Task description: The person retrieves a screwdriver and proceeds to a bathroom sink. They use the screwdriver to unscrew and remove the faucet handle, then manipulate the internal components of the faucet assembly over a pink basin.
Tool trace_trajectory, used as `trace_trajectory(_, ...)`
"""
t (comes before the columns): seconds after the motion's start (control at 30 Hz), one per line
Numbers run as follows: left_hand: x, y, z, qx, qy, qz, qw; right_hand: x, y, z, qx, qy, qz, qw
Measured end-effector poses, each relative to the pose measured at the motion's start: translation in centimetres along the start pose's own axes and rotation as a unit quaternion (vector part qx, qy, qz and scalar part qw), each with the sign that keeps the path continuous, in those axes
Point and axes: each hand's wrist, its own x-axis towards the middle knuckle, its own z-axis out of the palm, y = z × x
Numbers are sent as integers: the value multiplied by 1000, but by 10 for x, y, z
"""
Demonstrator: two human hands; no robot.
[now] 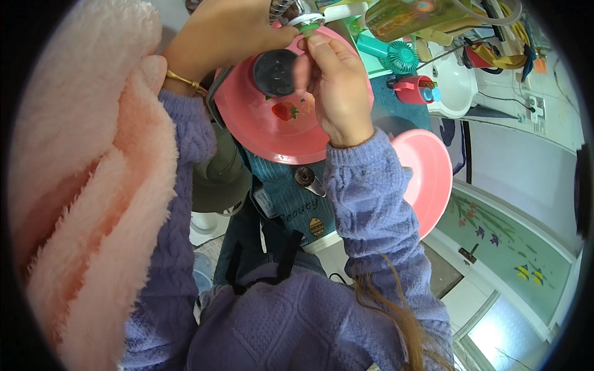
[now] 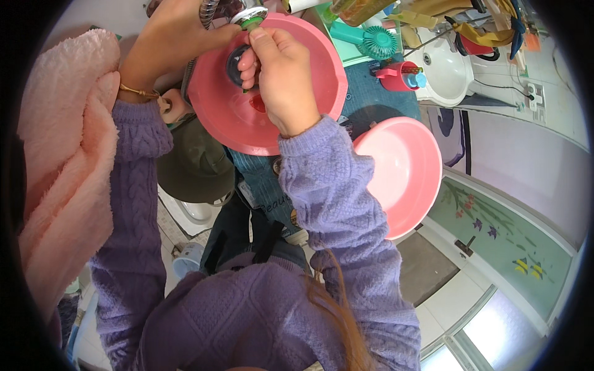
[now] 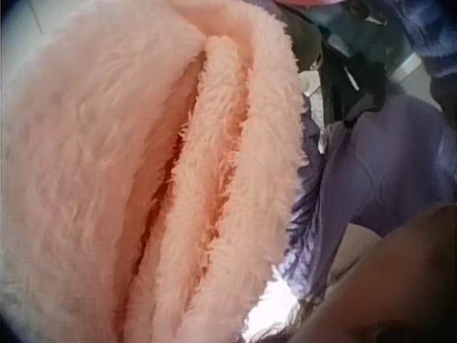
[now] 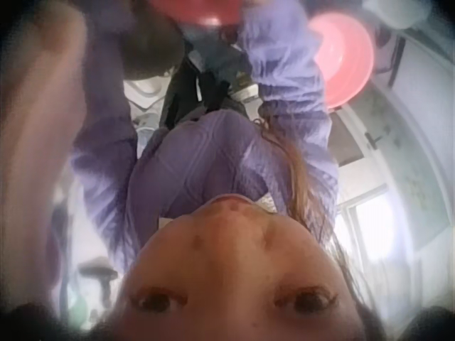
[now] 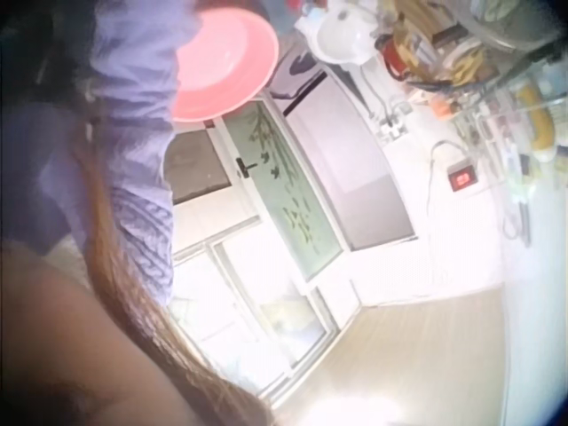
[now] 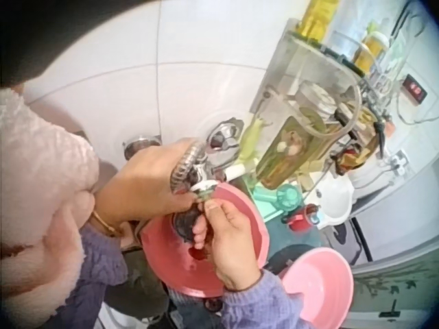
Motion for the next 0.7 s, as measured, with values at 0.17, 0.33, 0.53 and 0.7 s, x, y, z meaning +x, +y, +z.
trace_trajectory(0.17, -3, -3, 3, 2, 14, 0, 1000, 2, 10, 0, -107, 27, -69, 992)
trace_trajectory(0.33, 0, 7, 4, 11, 13, -37, 999, 14, 28, -16, -390, 79, -304, 866)
trace_trajectory(0.53, -1, 6, 10, 34, 53, 1, 998, 30, 23, -31, -405, 50, -398, 822)
trace_trajectory(0.7, 2, 9, 8, 3, 37, -34, 999, 18, 12, -25, -481, 42, -338, 808)
